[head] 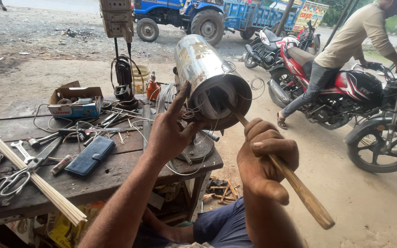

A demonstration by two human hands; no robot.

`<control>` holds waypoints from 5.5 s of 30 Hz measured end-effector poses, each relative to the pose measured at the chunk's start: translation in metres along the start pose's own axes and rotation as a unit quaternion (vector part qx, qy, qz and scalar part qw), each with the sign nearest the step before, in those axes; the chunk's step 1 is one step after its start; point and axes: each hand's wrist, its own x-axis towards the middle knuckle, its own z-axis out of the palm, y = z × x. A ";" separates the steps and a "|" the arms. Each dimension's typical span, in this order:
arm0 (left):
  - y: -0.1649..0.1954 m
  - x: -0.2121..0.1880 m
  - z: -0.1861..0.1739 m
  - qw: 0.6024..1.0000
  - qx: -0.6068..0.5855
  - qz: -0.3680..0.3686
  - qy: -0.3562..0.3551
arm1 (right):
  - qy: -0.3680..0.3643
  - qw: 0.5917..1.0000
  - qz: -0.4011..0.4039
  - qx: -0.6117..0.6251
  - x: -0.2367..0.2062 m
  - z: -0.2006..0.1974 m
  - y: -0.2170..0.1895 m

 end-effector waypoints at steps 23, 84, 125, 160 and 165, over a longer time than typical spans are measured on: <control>-0.020 -0.004 0.032 0.993 0.099 0.032 0.046 | -0.009 0.993 0.093 -0.074 -0.004 0.018 0.047; -0.015 -0.022 0.025 0.998 -0.018 -0.021 0.057 | -0.015 0.957 0.284 0.048 0.065 -0.011 -0.048; 0.054 0.003 0.051 0.946 0.246 0.033 -0.207 | 0.044 0.977 0.202 0.051 0.077 -0.044 -0.042; 0.025 -0.023 0.056 0.966 0.231 0.045 -0.110 | 0.103 0.988 0.117 -0.003 0.006 0.013 -0.046; 0.026 -0.021 0.052 0.957 0.253 0.028 -0.136 | 0.128 0.982 0.139 -0.002 -0.009 0.008 -0.033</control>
